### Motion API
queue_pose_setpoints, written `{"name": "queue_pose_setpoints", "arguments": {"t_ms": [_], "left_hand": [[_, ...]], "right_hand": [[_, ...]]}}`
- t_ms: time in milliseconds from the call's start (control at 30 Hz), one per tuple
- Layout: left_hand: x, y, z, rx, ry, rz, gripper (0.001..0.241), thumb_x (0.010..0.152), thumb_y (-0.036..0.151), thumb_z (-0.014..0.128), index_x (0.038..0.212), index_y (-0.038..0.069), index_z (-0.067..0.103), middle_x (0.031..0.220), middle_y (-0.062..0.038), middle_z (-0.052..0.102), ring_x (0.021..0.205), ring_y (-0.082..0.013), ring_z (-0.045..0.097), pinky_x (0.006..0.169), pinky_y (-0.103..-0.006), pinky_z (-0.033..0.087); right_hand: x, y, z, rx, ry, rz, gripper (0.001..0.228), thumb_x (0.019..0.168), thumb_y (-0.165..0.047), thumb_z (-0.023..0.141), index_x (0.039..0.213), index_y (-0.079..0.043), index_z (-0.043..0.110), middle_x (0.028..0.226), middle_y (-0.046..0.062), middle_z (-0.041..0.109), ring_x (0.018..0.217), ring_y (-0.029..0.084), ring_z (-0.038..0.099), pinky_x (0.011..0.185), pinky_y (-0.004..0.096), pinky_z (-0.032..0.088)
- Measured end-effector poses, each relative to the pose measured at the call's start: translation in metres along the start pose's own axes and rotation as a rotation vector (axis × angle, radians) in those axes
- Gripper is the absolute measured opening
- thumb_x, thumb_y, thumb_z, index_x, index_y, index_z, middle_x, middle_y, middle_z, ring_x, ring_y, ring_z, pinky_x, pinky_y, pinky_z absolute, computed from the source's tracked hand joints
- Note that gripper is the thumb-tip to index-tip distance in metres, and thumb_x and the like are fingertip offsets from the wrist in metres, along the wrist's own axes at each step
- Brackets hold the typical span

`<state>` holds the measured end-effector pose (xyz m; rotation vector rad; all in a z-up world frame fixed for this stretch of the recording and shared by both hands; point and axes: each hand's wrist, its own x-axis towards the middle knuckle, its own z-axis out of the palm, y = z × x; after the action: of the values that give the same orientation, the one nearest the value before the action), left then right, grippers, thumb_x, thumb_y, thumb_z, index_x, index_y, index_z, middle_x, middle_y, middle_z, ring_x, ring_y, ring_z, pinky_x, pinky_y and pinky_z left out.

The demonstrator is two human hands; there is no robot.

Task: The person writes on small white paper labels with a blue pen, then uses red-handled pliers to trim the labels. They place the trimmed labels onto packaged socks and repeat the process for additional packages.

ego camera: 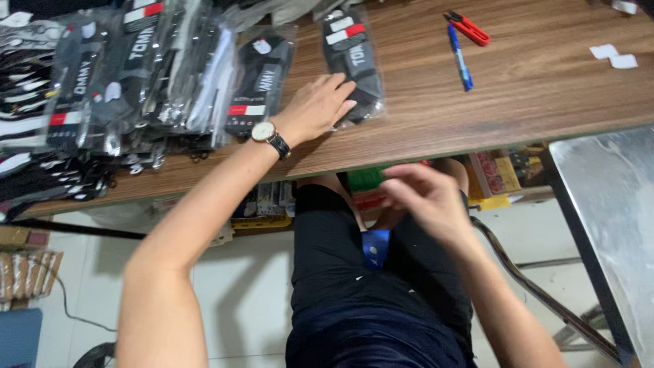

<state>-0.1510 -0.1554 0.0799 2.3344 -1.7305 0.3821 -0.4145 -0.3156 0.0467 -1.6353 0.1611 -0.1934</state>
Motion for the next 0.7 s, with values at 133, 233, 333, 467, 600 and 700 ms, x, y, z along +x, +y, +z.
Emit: {"name": "queue_pose_setpoints", "arguments": {"t_ms": [133, 233, 333, 467, 600, 700], "left_hand": [[-0.030, -0.052, -0.006, -0.214, -0.101, -0.330, 0.053, 0.111, 0.048, 0.036, 0.138, 0.009, 0.060, 0.144, -0.008, 0.061, 0.132, -0.0263, 0.059, 0.115, -0.0489, 0.045], [-0.057, -0.088, -0.015, 0.123, 0.090, -0.290, 0.061, 0.111, 0.050, 0.043, 0.147, 0.001, 0.051, 0.154, -0.021, 0.046, 0.143, -0.0378, 0.041, 0.115, -0.0620, 0.027], [-0.069, -0.091, -0.001, 0.118, 0.165, -0.392, 0.062, 0.110, 0.047, 0.046, 0.151, 0.000, 0.045, 0.157, -0.025, 0.037, 0.145, -0.0479, 0.031, 0.112, -0.0688, 0.021], [-0.060, -0.063, 0.020, 0.157, 0.049, -0.732, 0.069, 0.103, 0.054, 0.045, 0.156, 0.011, 0.042, 0.166, -0.012, 0.036, 0.152, -0.0384, 0.033, 0.122, -0.0600, 0.024], [-0.066, -0.069, 0.011, 0.066, -0.027, -0.746, 0.076, 0.101, 0.058, 0.042, 0.158, 0.009, 0.034, 0.166, -0.016, 0.026, 0.152, -0.0414, 0.023, 0.119, -0.0623, 0.015], [-0.070, -0.083, 0.001, 0.065, -0.069, -0.683, 0.076, 0.103, 0.058, 0.038, 0.160, 0.007, 0.031, 0.168, -0.016, 0.025, 0.154, -0.0404, 0.022, 0.123, -0.0588, 0.014]], "right_hand": [[0.004, -0.015, -0.035, -0.018, 0.137, -0.127, 0.022, 0.099, -0.012, 0.069, 0.118, -0.001, 0.072, 0.099, 0.007, 0.076, 0.085, 0.012, 0.071, 0.075, 0.026, 0.057], [0.013, -0.022, -0.038, -0.181, 0.155, -0.265, 0.022, 0.100, -0.012, 0.070, 0.120, -0.001, 0.070, 0.107, 0.009, 0.074, 0.096, 0.015, 0.073, 0.083, 0.027, 0.057], [0.035, -0.035, -0.022, -0.467, 0.148, -0.505, 0.033, 0.096, -0.015, 0.076, 0.124, -0.001, 0.069, 0.124, 0.017, 0.067, 0.112, 0.026, 0.069, 0.092, 0.035, 0.056], [0.093, -0.046, 0.010, -0.905, 0.183, -0.788, 0.053, 0.083, -0.025, 0.083, 0.129, -0.003, 0.069, 0.134, 0.026, 0.060, 0.120, 0.046, 0.059, 0.100, 0.052, 0.049], [0.131, -0.038, 0.001, -0.853, 0.014, -0.913, 0.045, 0.088, -0.027, 0.080, 0.123, -0.001, 0.068, 0.131, 0.025, 0.063, 0.120, 0.042, 0.061, 0.101, 0.048, 0.051], [0.142, -0.047, -0.057, -0.907, 0.049, -0.791, 0.048, 0.089, -0.029, 0.079, 0.126, 0.001, 0.066, 0.128, 0.024, 0.065, 0.116, 0.041, 0.062, 0.096, 0.048, 0.052]]}}
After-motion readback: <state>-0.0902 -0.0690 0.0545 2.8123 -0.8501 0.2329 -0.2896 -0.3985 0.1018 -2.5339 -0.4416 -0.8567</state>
